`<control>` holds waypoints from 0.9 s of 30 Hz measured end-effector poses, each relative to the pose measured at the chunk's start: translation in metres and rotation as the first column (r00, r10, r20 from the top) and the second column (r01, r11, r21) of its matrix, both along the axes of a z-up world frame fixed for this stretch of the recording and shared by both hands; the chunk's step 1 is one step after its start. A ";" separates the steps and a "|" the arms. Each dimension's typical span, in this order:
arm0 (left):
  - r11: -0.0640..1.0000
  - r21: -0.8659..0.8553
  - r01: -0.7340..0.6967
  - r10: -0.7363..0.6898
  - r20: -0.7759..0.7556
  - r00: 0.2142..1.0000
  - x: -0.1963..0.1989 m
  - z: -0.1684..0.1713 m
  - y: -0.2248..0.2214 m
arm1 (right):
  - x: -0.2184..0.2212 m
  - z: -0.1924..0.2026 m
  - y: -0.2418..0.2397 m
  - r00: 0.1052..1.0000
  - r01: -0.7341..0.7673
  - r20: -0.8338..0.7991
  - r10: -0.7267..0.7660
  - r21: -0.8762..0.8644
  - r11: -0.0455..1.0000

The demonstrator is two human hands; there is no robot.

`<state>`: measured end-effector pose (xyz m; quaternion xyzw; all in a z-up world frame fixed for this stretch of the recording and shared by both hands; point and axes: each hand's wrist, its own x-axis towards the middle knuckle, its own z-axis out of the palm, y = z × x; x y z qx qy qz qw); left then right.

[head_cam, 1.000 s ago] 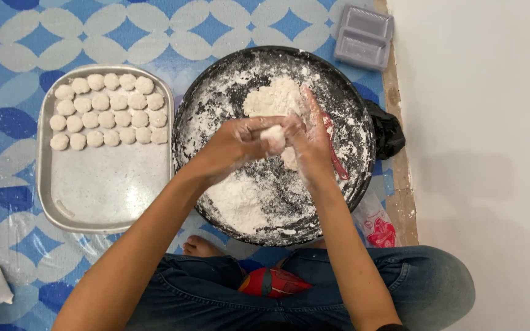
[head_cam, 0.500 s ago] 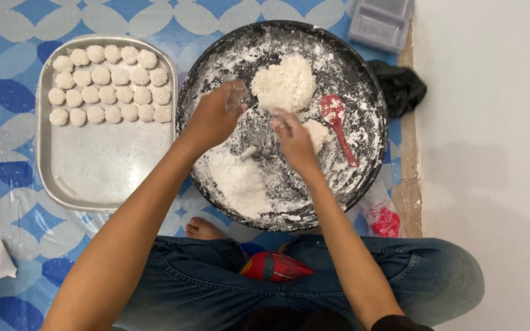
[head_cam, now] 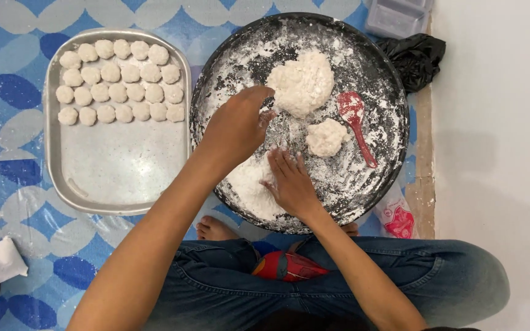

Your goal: The person is pinching off small pieces of dough from a large mass, rolling them into balls between their palms, and arranging them on a metal tray.

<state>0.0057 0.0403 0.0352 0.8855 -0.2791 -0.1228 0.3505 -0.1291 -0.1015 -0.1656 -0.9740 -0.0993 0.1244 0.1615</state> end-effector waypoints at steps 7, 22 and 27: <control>0.997 0.068 0.022 -0.024 0.037 0.999 0.003 -0.010 -0.001 | 0.062 0.020 0.004 0.987 0.155 -0.023 -0.156 -0.056 0.986; 0.992 0.119 0.044 -0.051 0.053 0.997 0.002 -0.003 0.000 | 0.032 0.009 0.004 0.993 0.085 -0.077 -0.090 -0.068 0.994; 0.993 0.115 0.006 -0.010 0.040 0.999 0.002 0.000 0.003 | 0.041 0.040 0.003 0.976 0.183 -0.122 -0.180 0.011 0.983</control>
